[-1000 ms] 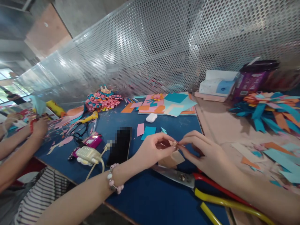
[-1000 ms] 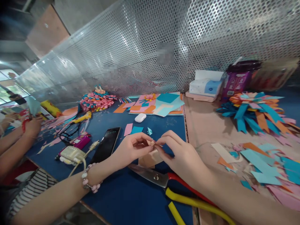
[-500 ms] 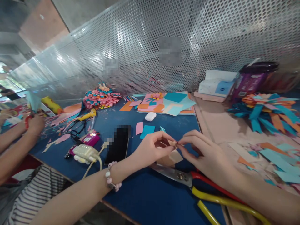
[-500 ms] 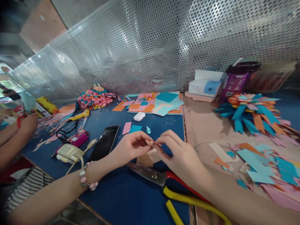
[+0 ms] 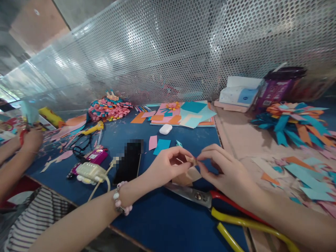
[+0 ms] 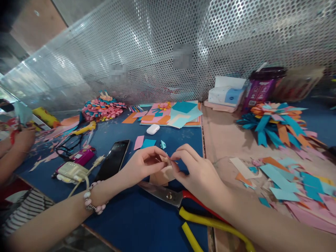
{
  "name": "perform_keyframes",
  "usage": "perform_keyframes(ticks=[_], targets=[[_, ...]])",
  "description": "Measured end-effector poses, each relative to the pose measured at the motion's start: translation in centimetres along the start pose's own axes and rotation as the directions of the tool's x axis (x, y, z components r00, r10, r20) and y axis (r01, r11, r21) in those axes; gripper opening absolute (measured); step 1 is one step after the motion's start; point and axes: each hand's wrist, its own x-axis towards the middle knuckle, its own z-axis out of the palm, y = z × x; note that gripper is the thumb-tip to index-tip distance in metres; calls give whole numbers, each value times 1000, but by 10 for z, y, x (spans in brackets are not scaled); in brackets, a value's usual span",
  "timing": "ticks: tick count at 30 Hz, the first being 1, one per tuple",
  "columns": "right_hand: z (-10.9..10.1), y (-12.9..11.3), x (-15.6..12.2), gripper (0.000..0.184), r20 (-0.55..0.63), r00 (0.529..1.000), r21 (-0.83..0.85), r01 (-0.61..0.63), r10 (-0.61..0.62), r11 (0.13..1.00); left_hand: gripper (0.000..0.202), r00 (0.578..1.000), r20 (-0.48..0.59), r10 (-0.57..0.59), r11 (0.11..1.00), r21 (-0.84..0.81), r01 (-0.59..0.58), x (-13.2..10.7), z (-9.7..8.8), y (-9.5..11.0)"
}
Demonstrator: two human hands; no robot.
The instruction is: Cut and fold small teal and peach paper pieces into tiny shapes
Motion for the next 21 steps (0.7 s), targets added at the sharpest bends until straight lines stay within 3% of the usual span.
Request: perform_keyframes(ticks=[13, 21], targets=[[-4, -1, 2, 12, 82, 997, 183, -29, 14, 983, 19, 1000, -13, 2, 997, 79, -1, 0, 1, -1], [-12, -5, 2, 12, 201, 979, 314, -46, -19, 948, 14, 996, 79, -32, 991, 136, 21, -4, 2, 4]])
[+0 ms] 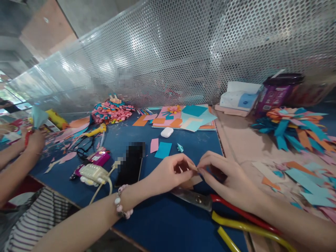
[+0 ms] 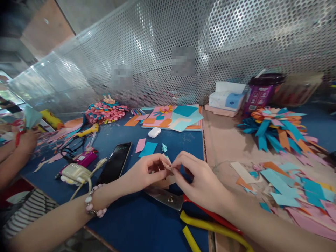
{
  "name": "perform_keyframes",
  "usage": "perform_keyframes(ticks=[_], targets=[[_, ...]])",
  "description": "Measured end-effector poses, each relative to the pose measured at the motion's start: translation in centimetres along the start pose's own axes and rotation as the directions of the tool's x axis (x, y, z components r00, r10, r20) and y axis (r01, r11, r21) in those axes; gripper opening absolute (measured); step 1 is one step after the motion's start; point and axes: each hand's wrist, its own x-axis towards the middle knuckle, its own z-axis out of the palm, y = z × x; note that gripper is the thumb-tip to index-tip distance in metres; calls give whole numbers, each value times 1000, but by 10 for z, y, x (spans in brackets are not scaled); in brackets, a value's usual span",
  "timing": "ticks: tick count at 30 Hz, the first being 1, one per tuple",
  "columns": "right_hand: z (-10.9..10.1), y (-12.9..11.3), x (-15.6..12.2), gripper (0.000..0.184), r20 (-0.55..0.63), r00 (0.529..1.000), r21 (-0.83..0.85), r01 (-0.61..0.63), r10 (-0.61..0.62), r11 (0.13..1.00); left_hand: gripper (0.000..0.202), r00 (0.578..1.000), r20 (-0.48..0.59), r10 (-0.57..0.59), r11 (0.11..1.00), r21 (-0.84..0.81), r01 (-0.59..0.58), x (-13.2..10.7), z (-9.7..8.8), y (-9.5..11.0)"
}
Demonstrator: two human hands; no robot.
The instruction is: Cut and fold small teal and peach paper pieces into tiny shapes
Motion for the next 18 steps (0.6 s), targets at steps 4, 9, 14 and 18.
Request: perform_keyframes(ticks=[4, 9, 14, 18], targets=[[-2, -2, 1, 11, 11, 1000, 4, -9, 9, 1000, 14, 1000, 8, 0, 1000, 17, 0, -2, 1, 2], [-3, -2, 2, 15, -12, 999, -30, -32, 32, 999, 14, 1000, 24, 0, 998, -59, 1, -3, 2, 5], [2, 1, 1, 10, -94, 996, -126, -21, 9, 992, 15, 1000, 6, -2, 989, -149, 3, -1, 1, 2], [7, 6, -1, 8, -148, 988, -248, -3, -34, 969, 16, 1000, 1, 8, 991, -131, -8, -1, 1, 0]])
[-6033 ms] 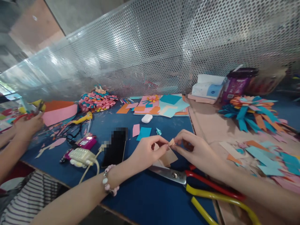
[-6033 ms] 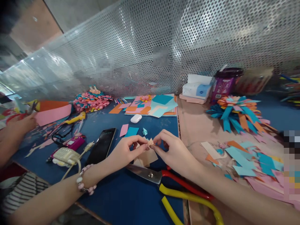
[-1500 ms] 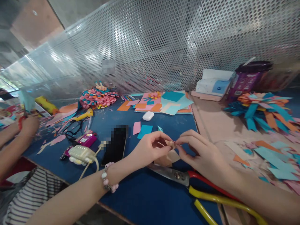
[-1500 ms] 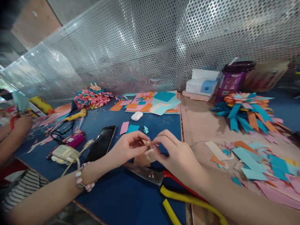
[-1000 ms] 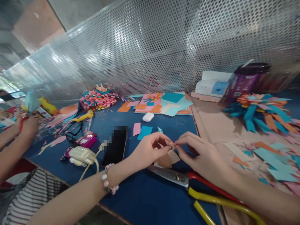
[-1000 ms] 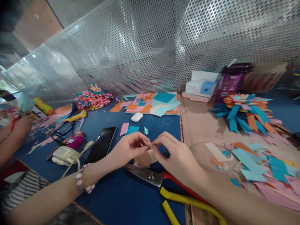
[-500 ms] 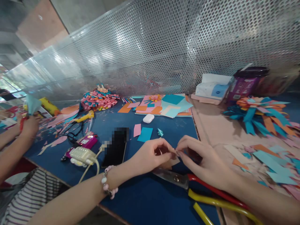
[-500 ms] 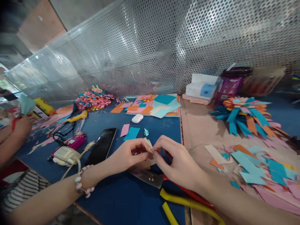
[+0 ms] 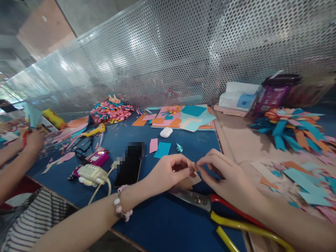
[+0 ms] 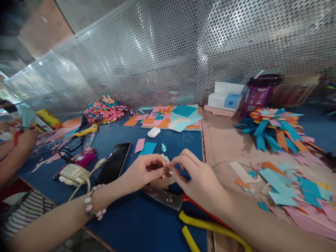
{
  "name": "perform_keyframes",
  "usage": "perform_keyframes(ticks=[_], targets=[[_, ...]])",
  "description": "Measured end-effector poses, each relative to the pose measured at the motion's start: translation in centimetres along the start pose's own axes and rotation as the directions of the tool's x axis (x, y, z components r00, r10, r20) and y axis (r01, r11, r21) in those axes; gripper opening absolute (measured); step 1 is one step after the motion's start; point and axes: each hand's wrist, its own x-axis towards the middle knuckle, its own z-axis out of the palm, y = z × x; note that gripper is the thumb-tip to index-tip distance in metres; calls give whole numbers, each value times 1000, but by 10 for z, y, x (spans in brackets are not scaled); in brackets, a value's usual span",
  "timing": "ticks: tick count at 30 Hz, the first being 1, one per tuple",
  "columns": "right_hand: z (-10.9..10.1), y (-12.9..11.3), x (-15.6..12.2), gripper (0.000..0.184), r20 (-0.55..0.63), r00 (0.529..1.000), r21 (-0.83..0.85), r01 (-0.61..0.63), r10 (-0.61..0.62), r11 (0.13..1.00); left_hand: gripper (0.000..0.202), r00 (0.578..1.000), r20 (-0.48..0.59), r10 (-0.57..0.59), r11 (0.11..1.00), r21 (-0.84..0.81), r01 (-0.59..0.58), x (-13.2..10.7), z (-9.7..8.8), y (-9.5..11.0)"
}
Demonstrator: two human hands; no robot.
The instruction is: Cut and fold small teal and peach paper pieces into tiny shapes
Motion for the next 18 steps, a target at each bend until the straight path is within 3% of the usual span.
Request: perform_keyframes(ticks=[6, 18], targets=[[1, 4, -3, 11, 42, 998, -41, 53, -51, 998, 15, 1000, -5, 21, 989, 146, -20, -2, 0, 1], [1, 2, -1, 10, -7, 998, -55, 59, -60, 997, 16, 1000, -19, 10, 968, 250, -5, -3, 1, 0]])
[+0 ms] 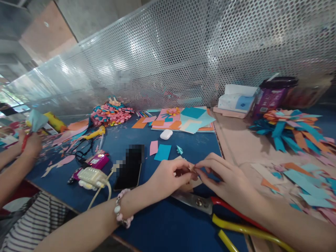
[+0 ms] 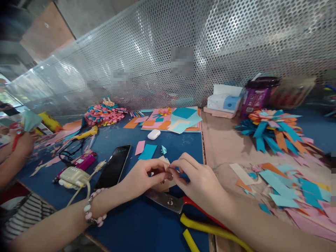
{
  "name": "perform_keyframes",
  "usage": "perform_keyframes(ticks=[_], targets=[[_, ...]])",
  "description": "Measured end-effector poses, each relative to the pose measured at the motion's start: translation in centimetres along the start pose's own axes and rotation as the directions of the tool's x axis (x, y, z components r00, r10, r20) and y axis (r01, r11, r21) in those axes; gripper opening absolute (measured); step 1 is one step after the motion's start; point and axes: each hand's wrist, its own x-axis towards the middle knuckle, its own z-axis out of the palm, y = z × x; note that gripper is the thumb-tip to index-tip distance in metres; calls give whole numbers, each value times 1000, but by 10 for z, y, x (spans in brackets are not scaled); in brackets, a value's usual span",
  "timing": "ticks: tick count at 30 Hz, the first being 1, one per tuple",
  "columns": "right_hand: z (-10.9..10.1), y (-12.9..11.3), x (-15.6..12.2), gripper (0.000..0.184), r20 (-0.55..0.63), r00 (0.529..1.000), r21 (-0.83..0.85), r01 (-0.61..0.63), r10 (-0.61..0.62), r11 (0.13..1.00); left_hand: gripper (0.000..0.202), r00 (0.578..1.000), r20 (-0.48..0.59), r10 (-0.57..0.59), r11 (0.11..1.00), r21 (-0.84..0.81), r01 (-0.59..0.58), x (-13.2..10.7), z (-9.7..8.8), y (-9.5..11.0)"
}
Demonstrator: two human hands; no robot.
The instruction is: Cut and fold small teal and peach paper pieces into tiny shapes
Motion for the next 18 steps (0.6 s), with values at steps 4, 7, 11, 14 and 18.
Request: perform_keyframes(ticks=[4, 7, 11, 14, 18], targets=[[1, 1, -1, 11, -4, 1000, -9, 17, -17, 1000, 15, 1000, -9, 17, 999, 29, -17, 0, 1, 1], [3, 2, -1, 11, -15, 999, -22, 46, -46, 999, 14, 999, -26, 28, 996, 79, -26, 0, 1, 1], [3, 4, -2, 12, -8, 998, -43, 57, -57, 997, 14, 998, -34, 44, 993, 107, -40, 0, 2, 0], [3, 5, -3, 11, 10, 999, -23, 38, -38, 999, 15, 998, -30, 55, 992, 111, -52, 0, 2, -1], [4, 7, -2, 12, 22, 999, 40, -38, 37, 998, 15, 996, -27, 81, 987, 142, -76, 1, 2, 0]])
